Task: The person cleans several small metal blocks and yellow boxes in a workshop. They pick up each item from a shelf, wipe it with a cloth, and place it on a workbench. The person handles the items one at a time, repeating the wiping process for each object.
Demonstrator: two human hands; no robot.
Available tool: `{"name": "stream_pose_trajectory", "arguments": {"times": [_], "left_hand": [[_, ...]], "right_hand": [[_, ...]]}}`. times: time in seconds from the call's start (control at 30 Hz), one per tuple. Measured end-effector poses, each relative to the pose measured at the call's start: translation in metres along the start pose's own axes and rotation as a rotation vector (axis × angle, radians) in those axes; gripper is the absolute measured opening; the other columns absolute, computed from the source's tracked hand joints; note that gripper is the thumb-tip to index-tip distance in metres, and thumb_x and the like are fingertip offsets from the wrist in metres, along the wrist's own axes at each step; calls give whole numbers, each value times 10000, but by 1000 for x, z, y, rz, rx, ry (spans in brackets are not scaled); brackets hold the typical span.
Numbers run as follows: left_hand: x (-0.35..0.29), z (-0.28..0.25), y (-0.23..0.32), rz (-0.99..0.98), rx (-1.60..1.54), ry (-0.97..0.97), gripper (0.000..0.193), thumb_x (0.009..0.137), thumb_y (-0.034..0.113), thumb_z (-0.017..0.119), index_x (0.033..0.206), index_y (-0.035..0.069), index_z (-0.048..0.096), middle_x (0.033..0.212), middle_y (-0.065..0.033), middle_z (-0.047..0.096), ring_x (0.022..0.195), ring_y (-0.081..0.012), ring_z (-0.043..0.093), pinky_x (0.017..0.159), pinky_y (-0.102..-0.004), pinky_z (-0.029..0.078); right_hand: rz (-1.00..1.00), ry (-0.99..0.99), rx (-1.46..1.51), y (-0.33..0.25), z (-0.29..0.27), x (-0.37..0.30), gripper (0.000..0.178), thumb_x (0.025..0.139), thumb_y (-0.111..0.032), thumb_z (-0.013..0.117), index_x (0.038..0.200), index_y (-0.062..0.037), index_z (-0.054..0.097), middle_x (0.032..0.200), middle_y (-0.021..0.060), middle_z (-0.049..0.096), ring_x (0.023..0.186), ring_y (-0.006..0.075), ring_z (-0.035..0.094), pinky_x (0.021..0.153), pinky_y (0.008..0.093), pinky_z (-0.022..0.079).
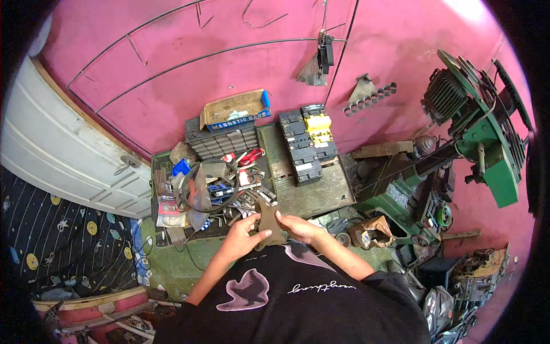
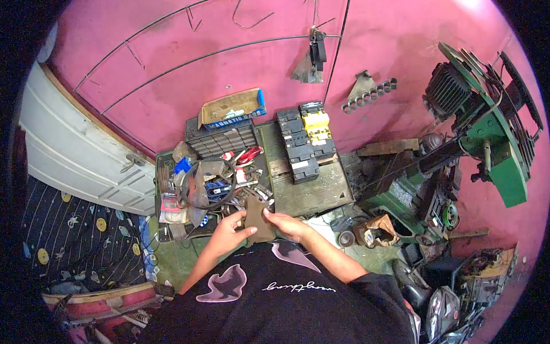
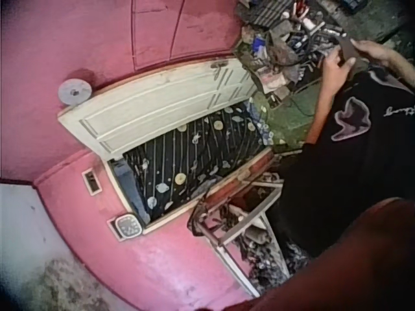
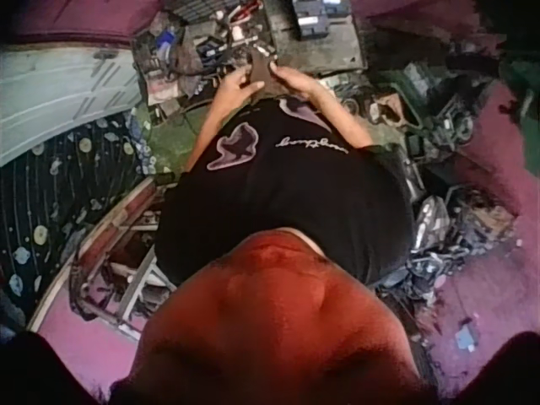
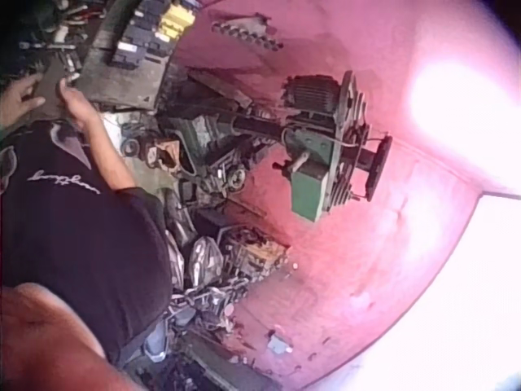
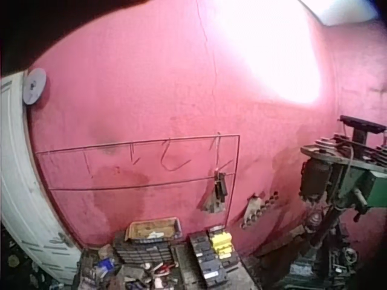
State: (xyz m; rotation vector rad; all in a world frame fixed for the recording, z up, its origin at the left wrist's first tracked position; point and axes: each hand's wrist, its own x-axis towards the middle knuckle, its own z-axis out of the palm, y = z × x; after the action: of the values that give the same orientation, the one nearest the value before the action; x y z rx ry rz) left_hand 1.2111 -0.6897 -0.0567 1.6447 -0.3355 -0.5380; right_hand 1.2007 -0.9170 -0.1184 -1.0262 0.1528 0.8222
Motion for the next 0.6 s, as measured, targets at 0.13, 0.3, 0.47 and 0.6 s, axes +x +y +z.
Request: {"name": "stream_pose_trajectory", "arguments": {"times": [0.13, 0.3, 0.47, 0.6], "left_hand": [[8, 9, 1, -5, 66, 13, 470, 922, 148, 779, 1277, -84, 579, 1113, -143, 727, 1011, -160, 698, 853, -317, 560], [24, 17, -12, -42, 194, 207, 353, 900, 105, 778, 1126, -34, 544, 1001, -183, 755, 920, -215, 740, 793, -358, 560], [42, 33, -8, -25, 392, 342, 455, 861, 57, 797, 1188, 1, 485, 956, -172, 748, 890, -213, 724, 794, -345, 544], [58, 44, -2, -1, 509, 376, 378, 863, 119, 796, 1199, 109, 624, 887, -108, 735, 810, -216, 696, 794, -378, 485]], "right_hand": [[-196, -2, 35, 3, -15, -6, 399, 1057, -335, 608, 1292, -18, 667, 1171, 38, 711, 1060, 132, 642, 950, 311, 500], [-357, 257, -161, -19, -32, -19, 241, 972, -227, 742, 1100, -22, 745, 962, -6, 730, 858, 74, 623, 800, 272, 503], [-364, 324, -179, -27, -53, -26, 198, 935, -186, 786, 1039, -36, 710, 936, -5, 712, 860, 66, 615, 779, 256, 494], [-414, 326, -198, -42, -71, -34, 302, 909, -146, 807, 1142, -25, 658, 959, 19, 723, 907, 78, 650, 801, 262, 524]]}}
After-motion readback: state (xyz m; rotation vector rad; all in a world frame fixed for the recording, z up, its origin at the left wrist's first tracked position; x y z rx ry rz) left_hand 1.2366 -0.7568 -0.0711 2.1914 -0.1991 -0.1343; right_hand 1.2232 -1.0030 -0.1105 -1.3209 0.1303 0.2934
